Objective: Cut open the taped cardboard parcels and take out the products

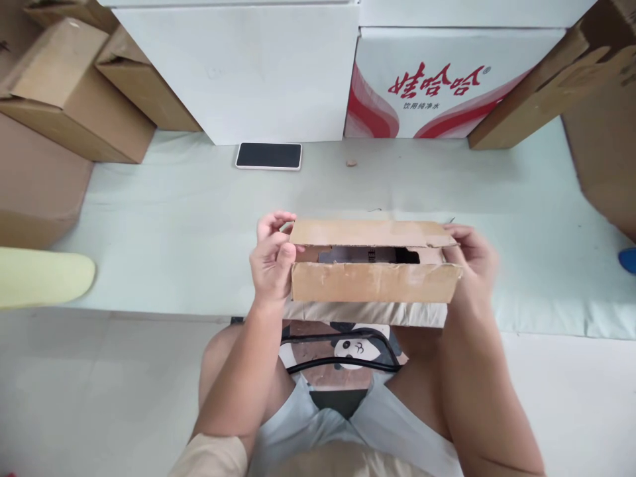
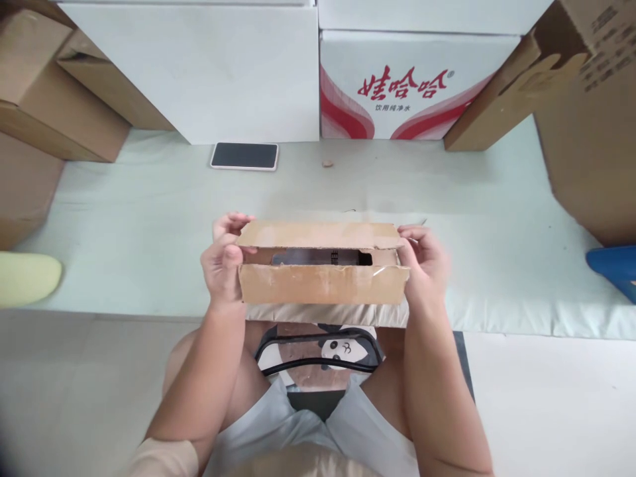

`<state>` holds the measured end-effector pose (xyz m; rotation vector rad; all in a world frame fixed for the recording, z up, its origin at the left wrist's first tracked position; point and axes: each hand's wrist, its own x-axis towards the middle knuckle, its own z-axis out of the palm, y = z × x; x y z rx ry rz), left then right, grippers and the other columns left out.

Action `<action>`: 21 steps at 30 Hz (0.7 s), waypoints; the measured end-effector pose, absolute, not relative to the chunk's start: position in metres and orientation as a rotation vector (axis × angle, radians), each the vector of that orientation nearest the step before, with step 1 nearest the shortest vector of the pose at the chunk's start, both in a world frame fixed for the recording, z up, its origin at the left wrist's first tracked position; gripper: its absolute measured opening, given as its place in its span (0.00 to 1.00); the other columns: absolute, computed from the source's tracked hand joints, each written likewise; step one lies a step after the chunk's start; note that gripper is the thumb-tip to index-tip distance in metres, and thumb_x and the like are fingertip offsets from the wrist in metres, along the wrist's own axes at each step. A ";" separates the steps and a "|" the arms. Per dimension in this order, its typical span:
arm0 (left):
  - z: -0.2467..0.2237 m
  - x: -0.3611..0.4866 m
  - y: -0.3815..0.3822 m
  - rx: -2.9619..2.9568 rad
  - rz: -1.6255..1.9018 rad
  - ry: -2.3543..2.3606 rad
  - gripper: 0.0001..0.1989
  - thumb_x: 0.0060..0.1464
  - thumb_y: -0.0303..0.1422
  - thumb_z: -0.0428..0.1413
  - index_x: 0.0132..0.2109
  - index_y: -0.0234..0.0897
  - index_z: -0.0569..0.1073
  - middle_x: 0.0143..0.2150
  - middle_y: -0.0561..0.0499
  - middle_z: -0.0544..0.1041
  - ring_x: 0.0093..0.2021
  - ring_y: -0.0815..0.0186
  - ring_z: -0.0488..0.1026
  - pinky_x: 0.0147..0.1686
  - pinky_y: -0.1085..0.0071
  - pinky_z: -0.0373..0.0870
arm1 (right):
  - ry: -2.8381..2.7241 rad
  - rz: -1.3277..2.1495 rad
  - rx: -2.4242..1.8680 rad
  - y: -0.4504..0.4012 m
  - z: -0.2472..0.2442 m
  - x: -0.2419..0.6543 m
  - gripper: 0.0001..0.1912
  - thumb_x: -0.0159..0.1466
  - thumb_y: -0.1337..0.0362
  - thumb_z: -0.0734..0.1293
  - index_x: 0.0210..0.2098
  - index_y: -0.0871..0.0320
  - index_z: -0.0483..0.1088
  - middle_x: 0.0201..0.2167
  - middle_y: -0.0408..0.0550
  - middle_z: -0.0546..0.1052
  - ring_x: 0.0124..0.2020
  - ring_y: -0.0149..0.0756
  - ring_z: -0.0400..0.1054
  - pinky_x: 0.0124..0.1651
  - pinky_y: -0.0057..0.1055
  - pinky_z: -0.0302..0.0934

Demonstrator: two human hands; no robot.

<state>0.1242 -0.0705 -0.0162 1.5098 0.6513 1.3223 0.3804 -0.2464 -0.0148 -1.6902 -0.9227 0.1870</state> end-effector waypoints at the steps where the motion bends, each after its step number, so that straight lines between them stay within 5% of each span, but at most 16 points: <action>1: -0.016 0.122 -0.071 1.551 1.315 0.606 0.29 0.62 0.58 0.56 0.25 0.38 0.75 0.54 0.44 0.73 0.57 0.54 0.74 0.61 0.53 0.75 | -0.870 0.173 -1.582 -0.246 -0.008 0.373 0.11 0.67 0.53 0.69 0.34 0.53 0.72 0.38 0.48 0.76 0.43 0.42 0.73 0.51 0.46 0.69; 7: -0.013 0.106 -0.068 1.913 1.015 0.217 0.42 0.67 0.61 0.32 0.43 0.45 0.85 0.73 0.47 0.61 0.64 0.48 0.66 0.73 0.37 0.63 | -0.932 0.165 -1.324 -0.242 0.007 0.343 0.28 0.70 0.44 0.59 0.24 0.51 0.79 0.41 0.51 0.66 0.50 0.45 0.67 0.58 0.52 0.65; 10: -0.008 0.102 -0.065 2.032 0.975 0.120 0.43 0.66 0.63 0.31 0.47 0.48 0.85 0.77 0.52 0.52 0.65 0.48 0.64 0.70 0.43 0.67 | -1.092 0.115 -1.325 -0.242 0.006 0.345 0.35 0.73 0.44 0.51 0.29 0.47 0.84 0.39 0.50 0.63 0.46 0.42 0.64 0.59 0.52 0.62; 13: -0.004 0.099 -0.066 2.020 1.015 0.099 0.39 0.68 0.60 0.32 0.42 0.49 0.84 0.77 0.59 0.51 0.67 0.51 0.63 0.70 0.51 0.67 | -1.258 0.081 -1.348 -0.243 0.006 0.352 0.39 0.75 0.44 0.46 0.31 0.44 0.86 0.39 0.50 0.62 0.45 0.42 0.63 0.58 0.51 0.62; 17: -0.005 0.097 -0.070 1.960 1.098 0.203 0.41 0.65 0.64 0.33 0.32 0.45 0.81 0.72 0.53 0.58 0.66 0.48 0.63 0.71 0.48 0.65 | -1.379 0.059 -1.304 -0.245 0.005 0.353 0.41 0.75 0.43 0.44 0.31 0.44 0.85 0.35 0.51 0.63 0.42 0.42 0.63 0.49 0.47 0.64; 21: -0.006 0.101 -0.074 1.854 1.179 0.370 0.42 0.57 0.72 0.37 0.24 0.43 0.75 0.64 0.48 0.63 0.63 0.45 0.65 0.67 0.47 0.69 | -1.241 0.012 -1.344 -0.242 0.008 0.341 0.39 0.75 0.41 0.47 0.27 0.48 0.81 0.39 0.51 0.64 0.45 0.42 0.64 0.56 0.50 0.62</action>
